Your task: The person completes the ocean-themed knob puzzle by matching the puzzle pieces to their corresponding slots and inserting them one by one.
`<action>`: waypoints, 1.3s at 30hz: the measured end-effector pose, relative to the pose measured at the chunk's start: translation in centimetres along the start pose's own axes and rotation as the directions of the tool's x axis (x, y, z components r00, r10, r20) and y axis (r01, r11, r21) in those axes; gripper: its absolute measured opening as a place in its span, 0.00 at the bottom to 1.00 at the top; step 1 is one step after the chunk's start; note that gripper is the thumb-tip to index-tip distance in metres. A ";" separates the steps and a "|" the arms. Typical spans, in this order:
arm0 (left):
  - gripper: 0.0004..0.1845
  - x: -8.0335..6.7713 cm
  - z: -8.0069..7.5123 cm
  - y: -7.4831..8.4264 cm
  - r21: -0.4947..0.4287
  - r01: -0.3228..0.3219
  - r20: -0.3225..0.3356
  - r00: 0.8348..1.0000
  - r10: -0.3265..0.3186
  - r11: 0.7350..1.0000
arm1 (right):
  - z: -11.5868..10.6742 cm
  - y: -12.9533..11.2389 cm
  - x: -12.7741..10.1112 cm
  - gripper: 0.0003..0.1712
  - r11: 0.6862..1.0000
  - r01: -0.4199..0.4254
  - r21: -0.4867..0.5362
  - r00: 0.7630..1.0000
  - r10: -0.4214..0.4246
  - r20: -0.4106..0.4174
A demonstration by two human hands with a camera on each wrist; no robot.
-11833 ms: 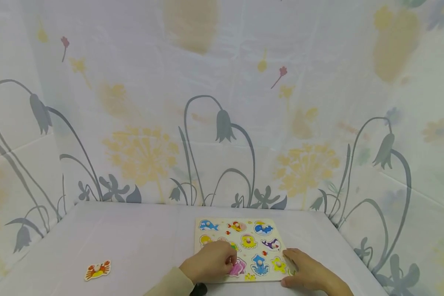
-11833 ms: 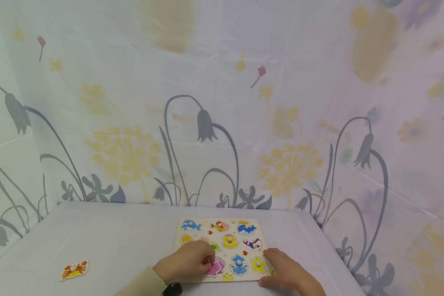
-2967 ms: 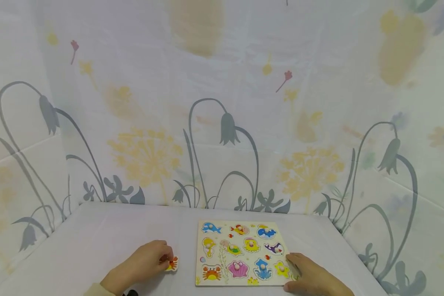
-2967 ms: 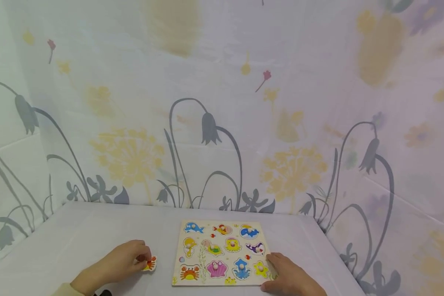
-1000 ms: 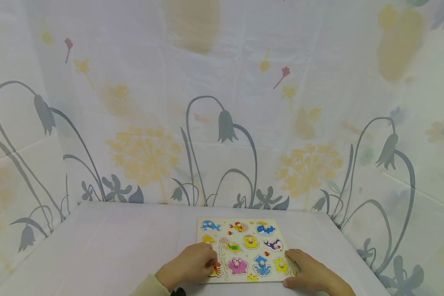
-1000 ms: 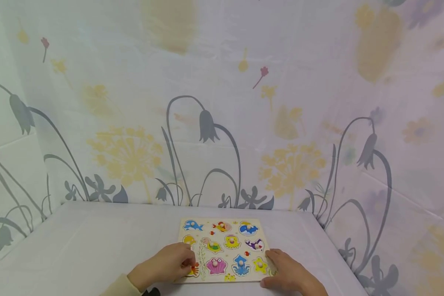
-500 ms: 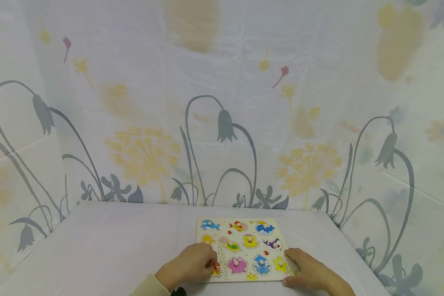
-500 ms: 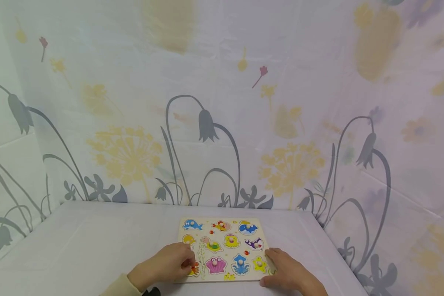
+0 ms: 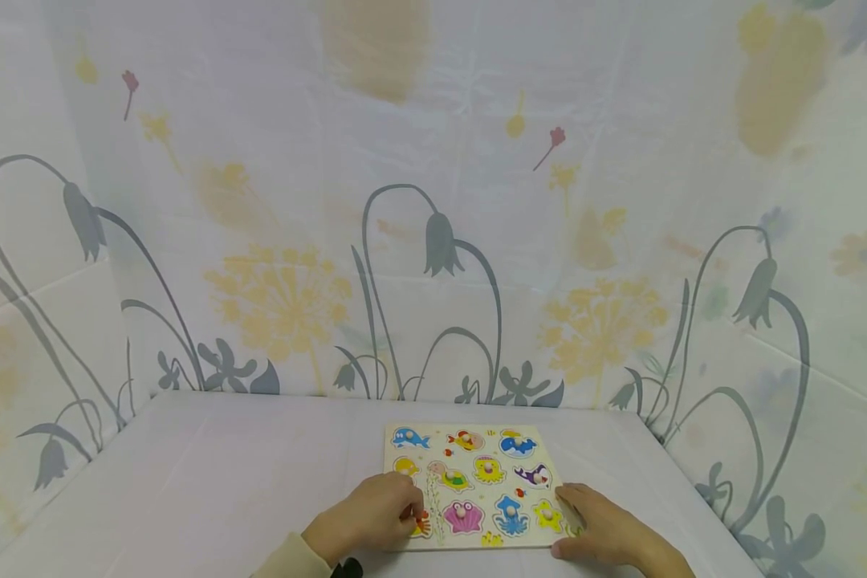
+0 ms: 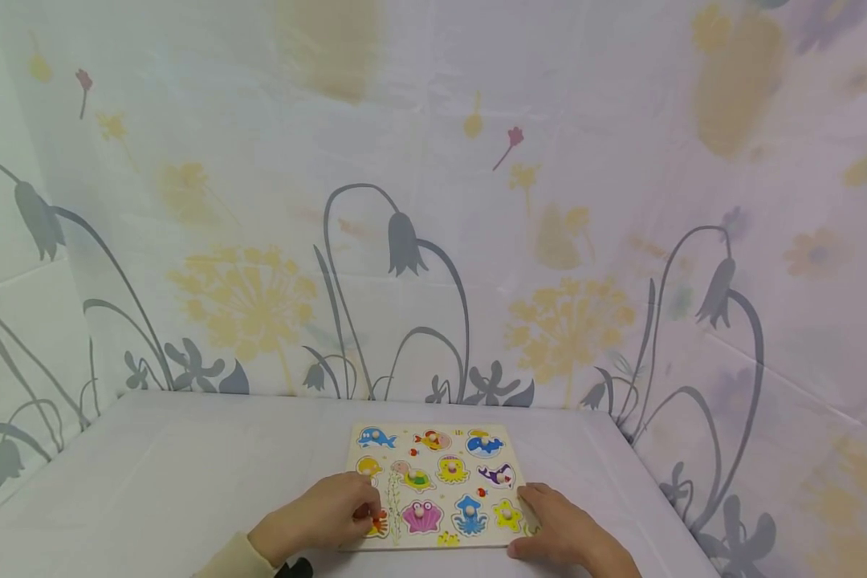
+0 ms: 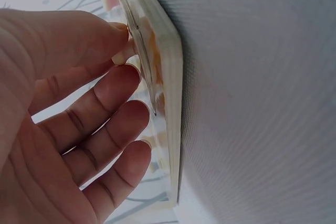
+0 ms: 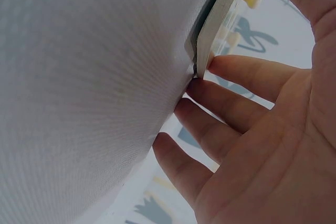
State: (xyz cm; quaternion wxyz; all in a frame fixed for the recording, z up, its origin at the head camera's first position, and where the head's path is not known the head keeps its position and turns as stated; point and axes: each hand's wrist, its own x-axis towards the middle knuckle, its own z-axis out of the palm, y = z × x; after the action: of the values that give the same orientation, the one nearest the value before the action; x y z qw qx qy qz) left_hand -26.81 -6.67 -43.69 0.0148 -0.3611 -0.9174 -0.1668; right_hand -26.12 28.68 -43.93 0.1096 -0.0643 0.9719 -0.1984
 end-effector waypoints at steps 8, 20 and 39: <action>0.03 0.0 -0.2 0.1 -0.028 -0.007 0.003 1.000 0.007 1.000 | 0.0 0.2 0.0 0.52 1.000 0.015 0.007 1.000 -0.015 -0.007; 0.03 -0.1 -0.3 0.0 -0.091 0.001 0.016 1.000 0.000 0.996 | 0.1 0.3 0.0 0.54 1.000 -0.020 0.024 1.000 0.020 -0.009; 0.03 0.0 0.1 -0.5 -0.133 0.009 0.016 1.000 -0.007 0.991 | 0.2 0.3 -0.7 0.53 0.996 -0.003 0.093 1.000 0.006 -0.027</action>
State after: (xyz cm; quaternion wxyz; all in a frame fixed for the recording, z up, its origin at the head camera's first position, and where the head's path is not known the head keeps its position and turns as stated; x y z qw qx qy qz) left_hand -27.11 -7.03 -43.91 -0.0170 -0.3590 -0.9056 -0.2251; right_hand -25.46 28.98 -44.07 0.0997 -0.0543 0.9631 -0.2439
